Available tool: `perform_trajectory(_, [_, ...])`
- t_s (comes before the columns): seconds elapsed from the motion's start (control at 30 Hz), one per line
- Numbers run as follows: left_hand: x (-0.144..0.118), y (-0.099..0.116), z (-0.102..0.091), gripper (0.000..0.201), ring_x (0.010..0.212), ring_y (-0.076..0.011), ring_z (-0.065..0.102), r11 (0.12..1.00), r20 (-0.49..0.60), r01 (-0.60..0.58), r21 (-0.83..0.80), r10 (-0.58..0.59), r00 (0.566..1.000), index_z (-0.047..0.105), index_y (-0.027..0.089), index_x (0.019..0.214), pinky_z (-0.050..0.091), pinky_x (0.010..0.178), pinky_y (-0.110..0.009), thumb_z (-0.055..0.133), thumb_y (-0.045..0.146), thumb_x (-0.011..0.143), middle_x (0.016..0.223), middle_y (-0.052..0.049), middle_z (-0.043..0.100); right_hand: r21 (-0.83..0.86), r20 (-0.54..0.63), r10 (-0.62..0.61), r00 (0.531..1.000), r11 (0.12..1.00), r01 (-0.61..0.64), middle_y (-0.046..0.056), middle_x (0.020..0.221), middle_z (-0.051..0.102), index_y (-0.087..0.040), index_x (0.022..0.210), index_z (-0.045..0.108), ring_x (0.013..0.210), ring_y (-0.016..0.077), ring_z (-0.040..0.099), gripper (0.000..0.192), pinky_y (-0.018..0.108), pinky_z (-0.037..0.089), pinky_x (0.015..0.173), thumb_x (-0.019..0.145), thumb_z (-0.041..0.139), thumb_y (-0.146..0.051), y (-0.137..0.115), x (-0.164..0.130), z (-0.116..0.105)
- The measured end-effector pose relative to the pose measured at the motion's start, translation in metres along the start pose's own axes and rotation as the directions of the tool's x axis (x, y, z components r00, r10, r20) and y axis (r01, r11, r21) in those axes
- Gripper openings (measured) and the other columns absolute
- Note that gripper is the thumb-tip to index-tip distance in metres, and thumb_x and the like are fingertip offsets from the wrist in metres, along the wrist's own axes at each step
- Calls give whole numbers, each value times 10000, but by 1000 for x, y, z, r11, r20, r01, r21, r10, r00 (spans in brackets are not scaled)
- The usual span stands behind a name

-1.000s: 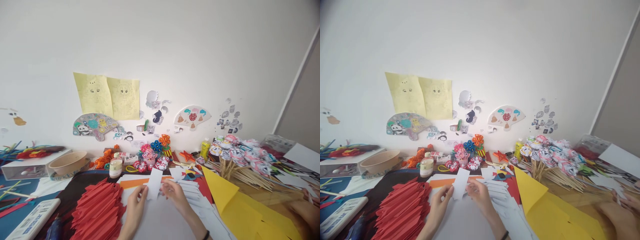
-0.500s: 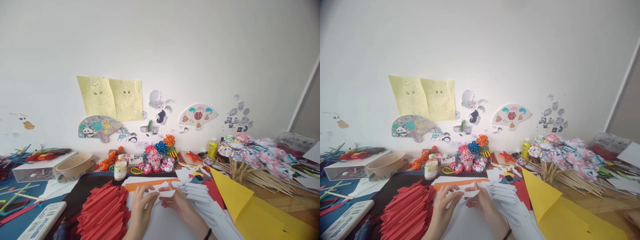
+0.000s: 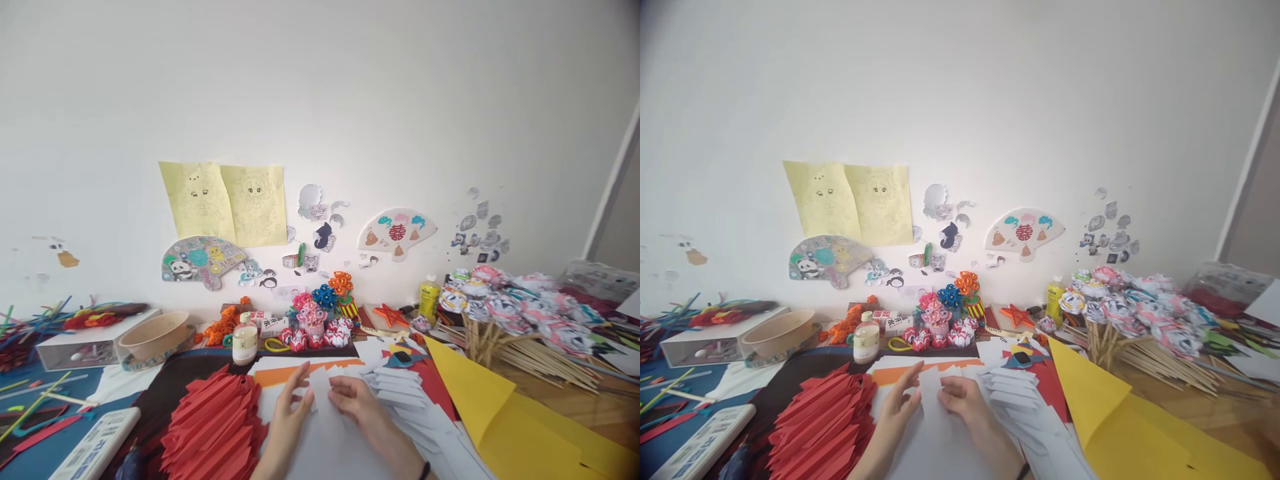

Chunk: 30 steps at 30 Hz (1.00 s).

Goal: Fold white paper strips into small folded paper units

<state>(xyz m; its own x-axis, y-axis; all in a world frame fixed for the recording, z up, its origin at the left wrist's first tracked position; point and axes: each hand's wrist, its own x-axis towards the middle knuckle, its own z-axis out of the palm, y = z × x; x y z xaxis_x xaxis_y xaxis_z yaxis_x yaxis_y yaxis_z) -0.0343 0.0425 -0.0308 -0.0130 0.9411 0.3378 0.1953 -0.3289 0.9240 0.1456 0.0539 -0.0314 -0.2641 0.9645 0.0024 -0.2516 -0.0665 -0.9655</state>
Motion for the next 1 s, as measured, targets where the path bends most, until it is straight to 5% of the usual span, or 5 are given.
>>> perform_trajectory(0.1, [1,1,4,520,1025,-276,575,985,151,65,-161,-41,988,643,182,1131,470,847,-358,584,553,772,1179,-135,630,31,26,-11,1000,999,11,86,851,686,-156,932,710,846,263,635,448,371,480,768,614,782,-463,1,-3,7])
perform_trajectory(0.27, [-5,22,6,450,1008,-256,577,962,230,62,-264,1,973,671,175,1081,446,891,-345,573,517,805,1095,-114,665,119,49,-13,999,993,7,82,876,693,-154,935,712,837,238,644,397,341,488,767,640,783,-410,1,-5,11])
perform_trajectory(0.57, [-11,27,10,377,839,-210,591,972,213,72,-224,-24,977,674,175,1030,467,743,-290,659,430,753,952,-80,658,23,133,-99,986,995,97,86,756,709,-140,885,745,715,211,647,308,325,483,721,677,771,-365,-13,-13,16])
perform_trajectory(1.0, [-18,36,10,384,877,-213,554,975,160,38,-219,-2,987,673,164,1013,427,733,-273,644,446,754,986,-83,657,-151,-16,-265,964,954,260,54,737,694,-158,776,743,644,161,586,276,256,446,586,641,785,-395,-8,-9,15])
